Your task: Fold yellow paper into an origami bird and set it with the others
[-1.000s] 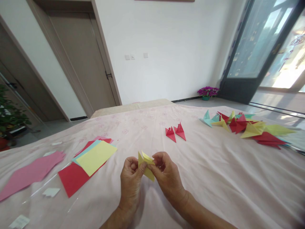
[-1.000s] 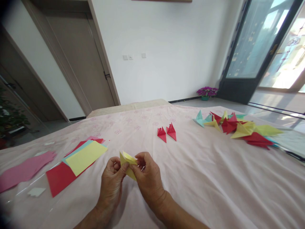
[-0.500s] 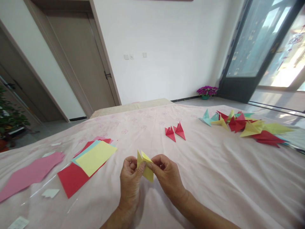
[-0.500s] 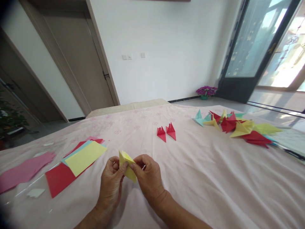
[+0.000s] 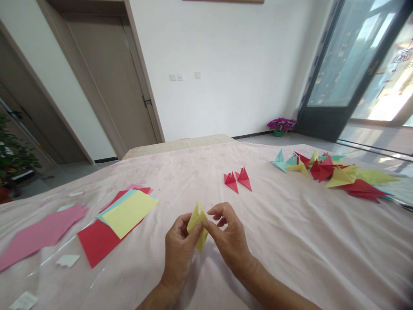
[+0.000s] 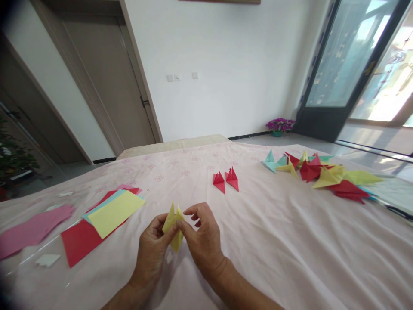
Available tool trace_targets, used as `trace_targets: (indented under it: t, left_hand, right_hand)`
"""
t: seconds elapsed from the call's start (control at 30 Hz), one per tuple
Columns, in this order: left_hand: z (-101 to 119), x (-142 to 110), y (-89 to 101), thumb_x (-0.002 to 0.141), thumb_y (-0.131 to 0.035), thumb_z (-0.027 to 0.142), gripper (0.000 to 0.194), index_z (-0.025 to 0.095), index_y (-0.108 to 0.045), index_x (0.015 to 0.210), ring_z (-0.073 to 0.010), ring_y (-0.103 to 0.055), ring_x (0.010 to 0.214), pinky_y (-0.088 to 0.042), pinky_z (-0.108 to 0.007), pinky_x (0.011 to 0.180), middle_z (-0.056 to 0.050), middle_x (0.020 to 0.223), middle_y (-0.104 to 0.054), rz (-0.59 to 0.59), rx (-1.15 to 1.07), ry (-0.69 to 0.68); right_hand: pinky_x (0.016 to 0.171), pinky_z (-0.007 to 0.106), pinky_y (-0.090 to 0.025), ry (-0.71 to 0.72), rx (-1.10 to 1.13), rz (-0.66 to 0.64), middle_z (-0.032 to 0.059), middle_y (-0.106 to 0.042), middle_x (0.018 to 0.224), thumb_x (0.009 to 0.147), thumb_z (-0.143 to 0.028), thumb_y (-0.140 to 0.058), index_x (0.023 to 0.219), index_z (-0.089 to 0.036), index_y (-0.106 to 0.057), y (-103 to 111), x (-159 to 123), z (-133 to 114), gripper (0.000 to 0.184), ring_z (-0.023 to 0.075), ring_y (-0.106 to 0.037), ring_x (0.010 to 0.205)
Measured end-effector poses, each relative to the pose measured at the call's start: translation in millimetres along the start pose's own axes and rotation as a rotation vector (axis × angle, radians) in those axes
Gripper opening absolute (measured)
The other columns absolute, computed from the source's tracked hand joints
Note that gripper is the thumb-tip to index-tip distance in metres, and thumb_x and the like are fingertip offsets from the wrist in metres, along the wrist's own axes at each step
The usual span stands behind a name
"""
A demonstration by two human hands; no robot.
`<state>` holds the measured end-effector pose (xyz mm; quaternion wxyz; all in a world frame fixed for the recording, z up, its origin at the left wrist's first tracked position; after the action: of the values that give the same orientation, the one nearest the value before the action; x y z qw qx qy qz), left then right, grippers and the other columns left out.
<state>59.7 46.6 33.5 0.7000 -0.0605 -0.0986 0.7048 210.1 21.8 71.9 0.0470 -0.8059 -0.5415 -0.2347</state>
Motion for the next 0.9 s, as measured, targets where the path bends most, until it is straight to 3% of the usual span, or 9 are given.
trace_targets:
  t: [0.23, 0.47, 0.63, 0.77, 0.9]
  left_hand:
    - [0, -5, -6.7, 0.075, -0.075, 0.040, 0.030, 0.016, -0.072, 0.092, -0.0150, -0.057, 0.071, -0.045, -0.022, 0.063, -0.003, 0.078, -0.066, -0.104, 0.155, -0.055]
    - [5, -6, -8.1, 0.077, -0.073, 0.037, 0.021, 0.017, -0.069, 0.078, -0.0113, -0.046, 0.061, -0.038, -0.020, 0.056, 0.002, 0.067, -0.051, -0.150, 0.209, -0.108]
    - [4, -11, -15.8, 0.074, -0.076, 0.040, 0.026, 0.016, -0.066, 0.076, -0.0112, -0.046, 0.060, -0.037, -0.021, 0.054, 0.002, 0.065, -0.051, -0.201, 0.083, -0.013]
    - [0, -11, -20.6, 0.073, -0.077, 0.043, 0.029, 0.016, -0.066, 0.076, -0.0119, -0.049, 0.061, -0.040, -0.023, 0.057, 0.001, 0.066, -0.054, -0.239, -0.053, 0.063]
    - [-5, -7, -23.1, 0.075, -0.076, 0.042, 0.030, 0.016, -0.070, 0.087, -0.0127, -0.053, 0.068, -0.042, -0.022, 0.063, -0.001, 0.072, -0.060, -0.266, -0.097, 0.106]
  right_hand:
    - [0.064, 0.028, -0.043, 0.157, -0.041, 0.013, 0.0014, -0.057, 0.081, 0.079, -0.018, -0.064, 0.074, -0.022, -0.061, 4, 2, -14, 0.007, 0.0173, -0.054, 0.080]
    - [0.066, 0.029, -0.043, 0.168, 0.003, -0.007, 0.0018, -0.056, 0.083, 0.084, -0.019, -0.058, 0.075, -0.021, -0.059, 3, -1, -17, 0.009, 0.0164, -0.054, 0.079]
    - [0.068, 0.028, -0.044, 0.092, 0.094, -0.030, 0.0007, -0.059, 0.084, 0.083, -0.020, -0.058, 0.082, -0.021, -0.058, 0, -1, -9, 0.001, 0.0152, -0.056, 0.077]
    - [0.067, 0.028, -0.045, -0.003, 0.156, -0.033, -0.0006, -0.062, 0.082, 0.079, -0.020, -0.063, 0.093, -0.021, -0.059, -2, 0, -2, 0.015, 0.0145, -0.057, 0.073]
    - [0.070, 0.029, -0.046, 0.008, 0.158, -0.020, -0.0008, -0.064, 0.083, 0.074, -0.016, -0.066, 0.106, -0.022, -0.060, -1, 0, -4, 0.033, 0.0152, -0.059, 0.076]
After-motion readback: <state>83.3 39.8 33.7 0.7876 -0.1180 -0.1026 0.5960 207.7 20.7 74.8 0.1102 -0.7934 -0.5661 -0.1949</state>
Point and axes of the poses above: each hand's wrist, its own x-axis towards the middle knuckle, its own y-axis out of the back of the hand, z = x × y, the point moved 8 cm from there along x, towards the middle knuckle
